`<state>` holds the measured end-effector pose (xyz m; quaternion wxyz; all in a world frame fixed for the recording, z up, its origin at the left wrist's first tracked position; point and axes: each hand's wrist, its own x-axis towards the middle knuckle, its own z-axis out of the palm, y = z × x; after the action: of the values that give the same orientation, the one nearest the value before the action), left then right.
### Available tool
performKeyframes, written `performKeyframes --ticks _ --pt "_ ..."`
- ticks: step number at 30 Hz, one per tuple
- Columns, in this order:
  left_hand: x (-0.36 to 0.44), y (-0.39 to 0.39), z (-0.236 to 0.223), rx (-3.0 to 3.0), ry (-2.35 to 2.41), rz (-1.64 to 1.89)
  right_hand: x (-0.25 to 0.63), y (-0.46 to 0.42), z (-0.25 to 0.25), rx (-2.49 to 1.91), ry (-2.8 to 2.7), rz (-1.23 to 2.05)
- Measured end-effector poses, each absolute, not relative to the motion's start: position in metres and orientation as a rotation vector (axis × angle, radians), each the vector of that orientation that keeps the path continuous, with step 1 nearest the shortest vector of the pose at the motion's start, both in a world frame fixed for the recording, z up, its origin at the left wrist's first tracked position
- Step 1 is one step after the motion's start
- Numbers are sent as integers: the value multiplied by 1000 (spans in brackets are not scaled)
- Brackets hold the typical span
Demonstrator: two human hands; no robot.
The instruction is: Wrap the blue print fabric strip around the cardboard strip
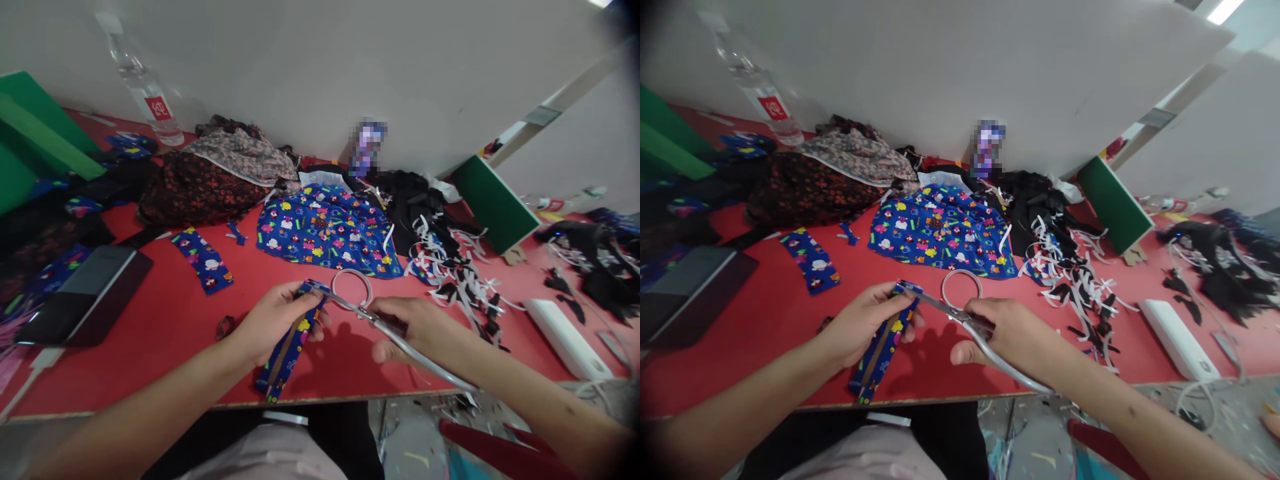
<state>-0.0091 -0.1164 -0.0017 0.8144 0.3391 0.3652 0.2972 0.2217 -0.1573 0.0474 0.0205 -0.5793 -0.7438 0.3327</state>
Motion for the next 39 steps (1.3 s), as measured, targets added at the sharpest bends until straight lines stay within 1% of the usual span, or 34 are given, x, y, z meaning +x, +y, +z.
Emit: performKeyframes --ticks 9,15,19,25,39 --pt "-10 -117 -2 727 784 621 221 -158 46 -1769 -2294 1072" --pt "-10 -116 -1 731 789 605 226 -158 36 -1736 -2353 993" --pt "-12 -116 0 739 793 587 226 -159 39 -1725 -2386 943" --pt "-11 -115 2 742 797 558 219 -158 47 -1711 -2407 994" --pt "-11 -115 1 748 793 537 211 -156 42 -1737 -2425 937"
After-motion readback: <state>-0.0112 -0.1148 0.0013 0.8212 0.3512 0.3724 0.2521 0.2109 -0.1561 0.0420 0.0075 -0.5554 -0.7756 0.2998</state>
